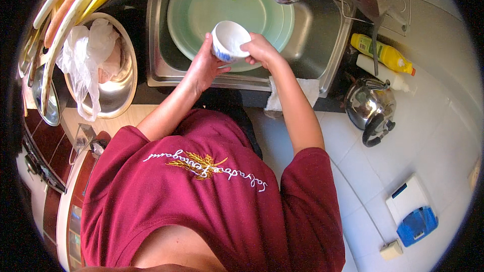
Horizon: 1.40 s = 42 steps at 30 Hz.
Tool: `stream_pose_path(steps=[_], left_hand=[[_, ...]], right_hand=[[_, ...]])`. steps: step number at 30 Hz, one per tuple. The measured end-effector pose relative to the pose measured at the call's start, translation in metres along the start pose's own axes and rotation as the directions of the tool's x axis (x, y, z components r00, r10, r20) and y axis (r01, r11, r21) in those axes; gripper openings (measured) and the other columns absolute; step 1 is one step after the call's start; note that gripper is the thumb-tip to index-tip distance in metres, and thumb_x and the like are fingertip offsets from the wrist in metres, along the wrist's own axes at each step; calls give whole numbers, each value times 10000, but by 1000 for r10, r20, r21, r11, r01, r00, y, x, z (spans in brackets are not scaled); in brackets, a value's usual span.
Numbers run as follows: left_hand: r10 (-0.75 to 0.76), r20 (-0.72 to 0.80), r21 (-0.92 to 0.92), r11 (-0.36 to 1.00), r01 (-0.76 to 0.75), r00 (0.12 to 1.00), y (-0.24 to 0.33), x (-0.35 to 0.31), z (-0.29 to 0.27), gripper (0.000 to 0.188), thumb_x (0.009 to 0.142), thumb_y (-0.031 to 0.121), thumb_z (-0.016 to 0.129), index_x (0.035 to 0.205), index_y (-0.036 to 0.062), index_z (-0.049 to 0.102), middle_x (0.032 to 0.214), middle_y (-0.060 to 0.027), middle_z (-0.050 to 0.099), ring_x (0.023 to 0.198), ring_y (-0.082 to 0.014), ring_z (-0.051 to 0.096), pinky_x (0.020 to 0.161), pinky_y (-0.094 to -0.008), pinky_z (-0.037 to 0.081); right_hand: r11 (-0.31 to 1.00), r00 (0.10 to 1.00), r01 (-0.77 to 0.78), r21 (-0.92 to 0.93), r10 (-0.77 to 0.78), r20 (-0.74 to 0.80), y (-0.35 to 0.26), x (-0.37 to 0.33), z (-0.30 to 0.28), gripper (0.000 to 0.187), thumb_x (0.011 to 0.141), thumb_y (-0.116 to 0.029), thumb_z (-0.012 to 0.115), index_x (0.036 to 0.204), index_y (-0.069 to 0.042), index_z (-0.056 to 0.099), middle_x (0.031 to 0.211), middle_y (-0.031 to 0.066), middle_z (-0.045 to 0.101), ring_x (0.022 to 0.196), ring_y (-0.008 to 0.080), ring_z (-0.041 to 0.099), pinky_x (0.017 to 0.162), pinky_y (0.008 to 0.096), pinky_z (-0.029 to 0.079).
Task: The person stirs a pan of greens, pours a liquid from a bowl into the pan, adds a spoonful of powder from a container, and then washes the bowl in a sink.
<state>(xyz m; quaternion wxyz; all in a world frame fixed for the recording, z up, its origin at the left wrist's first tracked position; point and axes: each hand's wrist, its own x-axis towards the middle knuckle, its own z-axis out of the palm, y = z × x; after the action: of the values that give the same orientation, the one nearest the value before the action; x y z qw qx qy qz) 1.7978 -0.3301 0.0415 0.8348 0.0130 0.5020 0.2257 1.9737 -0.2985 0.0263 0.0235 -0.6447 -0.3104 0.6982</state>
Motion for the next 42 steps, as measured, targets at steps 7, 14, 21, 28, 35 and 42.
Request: stream_pose_path(steps=[7, 14, 21, 28, 35, 42], left_hand=[[267, -252, -40, 957, -286, 930, 1, 0, -37, 608, 922, 425, 443, 1362, 42, 270, 1239, -124, 441, 1034, -245, 500, 841, -386, 437], [245, -207, -96, 958, -269, 947, 14, -8, -56, 469, 938, 350, 425, 1269, 23, 365, 1194, -115, 479, 939, -215, 555, 790, -341, 458], [284, -145, -36, 956, -291, 948, 26, 9, -47, 584, 907, 346, 491, 1338, 12, 284, 1271, -151, 431, 995, -228, 538, 815, -340, 446], [609, -20, 237, 774, -588, 793, 53, 27, -2, 831, 761, 287, 682, 1371, -6, 200, 1292, -184, 402, 1075, -232, 490, 914, -332, 395], [708, -19, 314, 675, -668, 706, 38, 16, 12, 586, 659, -68, 423, 1236, -47, 322, 1150, -171, 492, 1062, -248, 517, 854, -323, 473], [529, 0, -31, 848, -528, 849, 45, 1, 27, 630, 672, -107, 392, 1280, -1, 262, 1185, -196, 450, 986, -294, 561, 683, -357, 584]], right_hand=[[891, 938, -286, 352, 184, 294, -15, 119, 34, 259, 876, -144, 381, 1012, 8, 540, 824, 186, 634, 446, 66, 479, 370, 199, 400], [837, 973, -227, 497, 210, 91, -41, 206, 40, 325, 874, -129, 313, 1071, 30, 515, 809, 216, 632, 425, 96, 486, 354, 205, 401], [824, 578, 543, 162, -227, -784, -28, 191, 27, 259, 810, -6, 460, 1065, 34, 477, 888, 176, 607, 583, 240, 622, 449, 295, 511], [748, 713, 590, 304, -305, -632, -56, 39, 47, 274, 803, -44, 509, 1058, 43, 460, 884, 160, 596, 602, 209, 610, 455, 302, 518], [933, 732, 335, -132, -346, -587, -57, -10, 44, 273, 861, -188, 532, 941, 73, 514, 789, 240, 622, 649, 323, 645, 515, 404, 519], [754, 636, 97, -650, -550, -542, -62, -25, 27, 355, 912, -321, 455, 821, 7, 557, 738, 253, 602, 716, 431, 592, 650, 502, 465]])
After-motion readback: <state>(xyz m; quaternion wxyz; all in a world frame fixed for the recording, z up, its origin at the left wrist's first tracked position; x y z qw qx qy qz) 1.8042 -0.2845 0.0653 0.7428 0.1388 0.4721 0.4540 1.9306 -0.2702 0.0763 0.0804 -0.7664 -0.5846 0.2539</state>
